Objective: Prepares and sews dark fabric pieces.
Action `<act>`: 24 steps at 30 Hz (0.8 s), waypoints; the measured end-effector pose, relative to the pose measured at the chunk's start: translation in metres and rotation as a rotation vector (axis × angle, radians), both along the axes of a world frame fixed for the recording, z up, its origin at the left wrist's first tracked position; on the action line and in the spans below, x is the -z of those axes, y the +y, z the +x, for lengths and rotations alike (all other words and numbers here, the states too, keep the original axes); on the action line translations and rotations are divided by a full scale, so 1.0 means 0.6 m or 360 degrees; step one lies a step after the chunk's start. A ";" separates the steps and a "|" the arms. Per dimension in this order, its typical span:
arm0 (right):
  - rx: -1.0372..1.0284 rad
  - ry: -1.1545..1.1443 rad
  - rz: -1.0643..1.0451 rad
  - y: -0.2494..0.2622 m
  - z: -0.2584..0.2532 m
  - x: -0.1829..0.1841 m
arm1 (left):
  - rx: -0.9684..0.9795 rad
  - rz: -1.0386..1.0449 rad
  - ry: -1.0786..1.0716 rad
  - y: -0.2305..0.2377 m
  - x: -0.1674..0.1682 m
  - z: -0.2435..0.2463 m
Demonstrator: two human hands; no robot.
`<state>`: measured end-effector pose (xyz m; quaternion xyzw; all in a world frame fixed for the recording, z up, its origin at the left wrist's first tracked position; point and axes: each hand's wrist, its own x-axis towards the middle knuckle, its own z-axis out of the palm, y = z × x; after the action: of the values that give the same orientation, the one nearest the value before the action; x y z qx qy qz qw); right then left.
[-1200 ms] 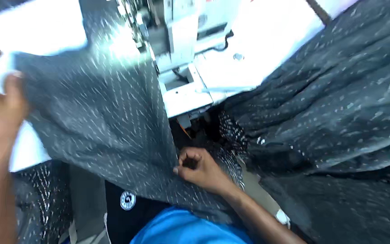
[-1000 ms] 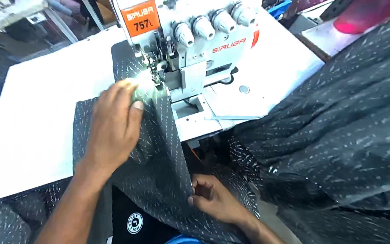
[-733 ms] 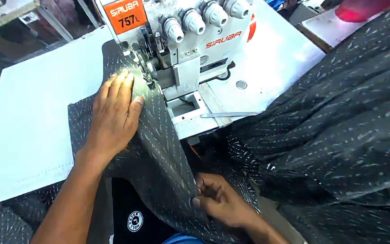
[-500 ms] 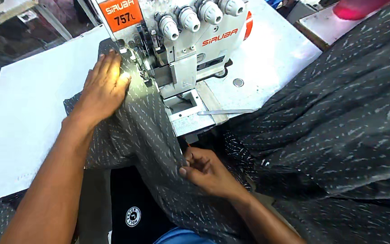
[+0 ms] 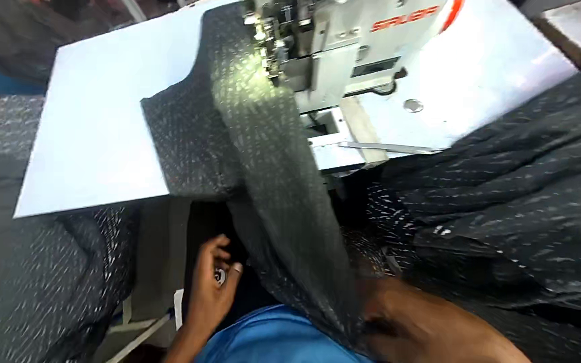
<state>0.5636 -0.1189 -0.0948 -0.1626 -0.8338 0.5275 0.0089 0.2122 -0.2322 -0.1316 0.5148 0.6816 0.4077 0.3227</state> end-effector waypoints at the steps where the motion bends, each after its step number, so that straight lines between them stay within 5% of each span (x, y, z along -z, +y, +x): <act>1: 0.0006 0.0041 -0.0048 -0.012 0.002 -0.003 | 0.0030 -0.0059 -0.0074 -0.020 0.009 0.008; 10: 0.0605 0.0264 -0.0864 -0.157 0.033 0.001 | 0.0792 0.0340 0.0115 -0.050 -0.089 0.103; 17: 0.0819 0.0497 -0.0977 -0.237 0.052 0.025 | 0.1194 0.0475 0.0507 -0.110 -0.100 0.206; 24: 0.0924 0.0675 -0.1008 -0.259 0.057 0.029 | 0.1167 0.0474 0.0754 -0.120 -0.101 0.230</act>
<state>0.5976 -0.2744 -0.1120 -0.2723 -0.5319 0.7529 0.2759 0.3503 -0.3044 -0.0710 0.8418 0.4434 0.2312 0.2034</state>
